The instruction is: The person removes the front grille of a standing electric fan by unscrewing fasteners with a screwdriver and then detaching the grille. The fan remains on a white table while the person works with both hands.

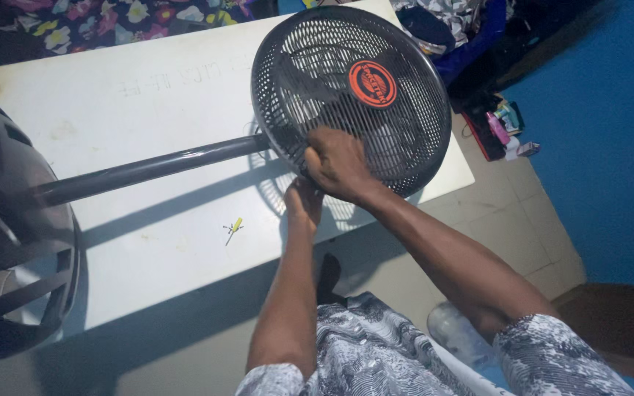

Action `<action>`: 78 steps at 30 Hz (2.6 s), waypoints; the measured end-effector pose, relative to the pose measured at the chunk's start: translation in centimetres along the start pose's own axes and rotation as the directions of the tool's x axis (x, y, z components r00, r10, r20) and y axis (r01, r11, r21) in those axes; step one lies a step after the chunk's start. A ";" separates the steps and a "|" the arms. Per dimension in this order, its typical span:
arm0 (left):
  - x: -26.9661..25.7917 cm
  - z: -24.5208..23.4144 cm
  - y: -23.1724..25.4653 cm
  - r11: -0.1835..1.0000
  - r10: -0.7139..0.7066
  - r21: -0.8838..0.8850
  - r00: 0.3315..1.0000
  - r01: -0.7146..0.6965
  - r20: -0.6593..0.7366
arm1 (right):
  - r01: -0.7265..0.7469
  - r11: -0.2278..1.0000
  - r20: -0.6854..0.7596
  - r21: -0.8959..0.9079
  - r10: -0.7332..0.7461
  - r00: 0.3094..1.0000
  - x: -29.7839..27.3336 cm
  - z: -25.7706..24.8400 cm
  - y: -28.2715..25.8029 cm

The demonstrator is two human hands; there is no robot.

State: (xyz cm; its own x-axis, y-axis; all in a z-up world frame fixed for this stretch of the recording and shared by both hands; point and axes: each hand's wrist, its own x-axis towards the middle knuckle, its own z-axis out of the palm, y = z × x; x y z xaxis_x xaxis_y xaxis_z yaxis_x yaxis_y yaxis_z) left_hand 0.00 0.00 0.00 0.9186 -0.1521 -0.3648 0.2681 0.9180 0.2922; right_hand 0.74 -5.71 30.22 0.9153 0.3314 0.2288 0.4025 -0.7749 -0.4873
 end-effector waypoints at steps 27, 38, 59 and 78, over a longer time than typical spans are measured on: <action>-7.4 10.2 7.0 0.989 -0.109 -0.096 0.993 0.113 0.041 | -0.032 0.995 -0.025 -0.093 0.030 0.999 -0.2 -0.7 -2.1; -6.8 10.0 6.8 0.983 -0.178 -0.038 0.984 0.177 -0.012 | -0.120 0.992 0.028 -0.036 0.121 0.992 -0.5 -0.3 -2.3; -5.6 10.3 4.8 0.994 -0.028 -0.106 0.995 0.039 0.098 | 0.000 1.000 0.042 0.017 0.000 0.999 -0.6 -1.5 -1.8; -7.3 11.8 5.6 0.987 -0.033 -0.154 0.994 0.049 0.105 | -0.028 0.999 0.066 -0.018 0.030 0.997 -0.5 -1.0 -1.2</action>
State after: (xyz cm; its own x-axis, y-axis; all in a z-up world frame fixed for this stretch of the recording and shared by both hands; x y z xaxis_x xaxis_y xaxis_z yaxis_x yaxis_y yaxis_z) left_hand -1.79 1.96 14.75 0.9344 -0.2202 -0.2799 0.2652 0.9548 0.1340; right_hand -0.25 -5.44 31.52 0.9259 0.3430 0.1586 0.3759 -0.7938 -0.4780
